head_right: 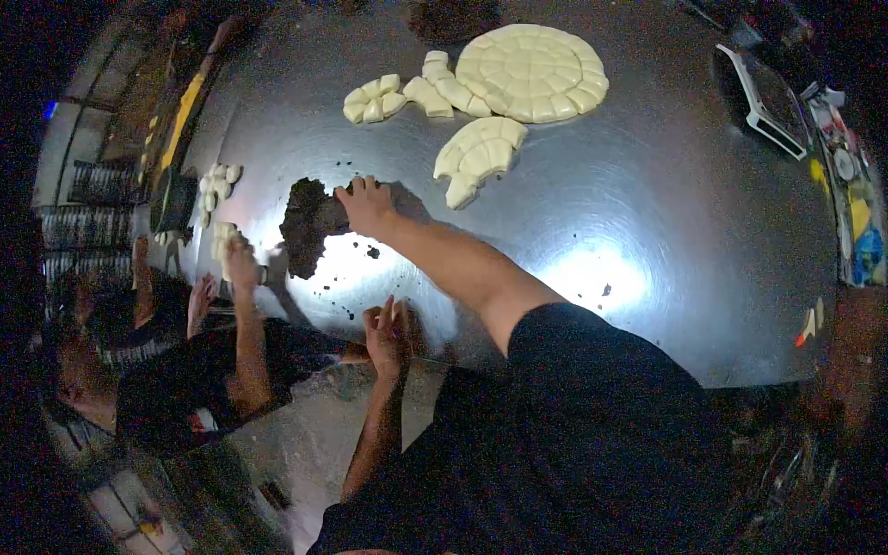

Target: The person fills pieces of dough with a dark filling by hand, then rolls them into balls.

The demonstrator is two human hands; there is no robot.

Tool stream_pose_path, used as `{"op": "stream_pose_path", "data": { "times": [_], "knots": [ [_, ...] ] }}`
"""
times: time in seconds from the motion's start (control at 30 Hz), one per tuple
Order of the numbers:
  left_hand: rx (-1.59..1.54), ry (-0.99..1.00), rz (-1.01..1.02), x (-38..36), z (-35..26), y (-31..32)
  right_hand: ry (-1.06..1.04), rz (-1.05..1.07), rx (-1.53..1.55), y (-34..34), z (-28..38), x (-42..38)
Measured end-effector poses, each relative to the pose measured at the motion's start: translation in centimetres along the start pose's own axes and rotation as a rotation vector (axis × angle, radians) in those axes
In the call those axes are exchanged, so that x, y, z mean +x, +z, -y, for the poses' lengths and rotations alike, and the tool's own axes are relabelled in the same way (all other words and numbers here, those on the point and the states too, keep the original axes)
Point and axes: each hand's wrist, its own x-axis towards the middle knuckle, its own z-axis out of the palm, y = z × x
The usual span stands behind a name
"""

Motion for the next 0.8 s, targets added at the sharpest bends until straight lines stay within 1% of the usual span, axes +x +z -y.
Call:
{"op": "stream_pose_path", "data": {
  "times": [0.03,0.07,0.1,0.17,0.23,0.27,0.33,0.4,0.43,0.5,0.53,0.6,0.63,0.67,0.73,0.77,0.8],
  "knots": [
    [0.061,0.013,-0.036,-0.4,0.4,0.7,0.012,0.010,-0.007,-1.2,0.5,-1.7],
    [0.118,0.022,-0.077,-0.7,0.8,1.4,-0.005,0.065,0.082,-2.7,0.6,-3.6],
    [0.136,0.116,-0.142,-0.8,1.2,1.9,-0.025,0.124,0.170,-4.7,0.5,-5.4],
    [0.141,0.089,-0.136,-0.3,0.7,1.9,-0.101,-0.141,0.045,-7.4,-2.7,-6.3],
    [0.111,0.097,-0.170,0.4,0.7,3.0,-0.035,-0.469,-0.078,-8.9,-9.8,-3.4],
    [0.178,0.153,-0.240,0.4,0.6,3.6,0.185,-0.337,-0.101,-12.2,-11.6,-2.9],
    [0.244,0.201,-0.305,0.4,0.6,4.2,0.266,-0.412,-0.416,-13.8,-17.3,-1.0],
    [0.214,0.182,-0.299,0.4,0.1,4.1,0.307,-0.277,-0.314,-13.2,-22.5,1.5],
    [0.225,0.161,-0.303,0.3,-0.1,4.0,0.289,-0.262,-0.306,-13.2,-23.0,1.5],
    [0.245,0.190,-0.289,0.4,-0.2,3.6,0.208,-0.295,-0.410,-13.2,-23.6,1.7],
    [0.250,0.217,-0.283,0.7,-0.2,3.5,0.200,-0.295,-0.401,-12.9,-24.6,2.4],
    [0.261,0.206,-0.279,0.7,-0.4,3.6,0.134,-0.297,-0.387,-13.6,-26.0,3.3],
    [0.269,0.197,-0.279,0.8,-0.4,3.6,0.117,-0.411,-0.390,-14.2,-26.1,3.3],
    [0.270,0.197,-0.293,0.9,-0.4,3.5,0.107,-0.420,-0.391,-15.1,-26.1,3.8],
    [0.284,0.206,-0.267,0.8,-0.4,3.2,0.275,-0.435,0.265,-17.0,-27.3,5.1],
    [0.280,0.195,-0.278,0.7,-0.4,3.2,0.283,-0.431,0.423,-18.2,-28.2,5.4],
    [0.275,0.180,-0.276,0.7,-0.6,3.1,0.274,-0.421,0.415,-19.5,-28.1,5.2]
  ]
}}
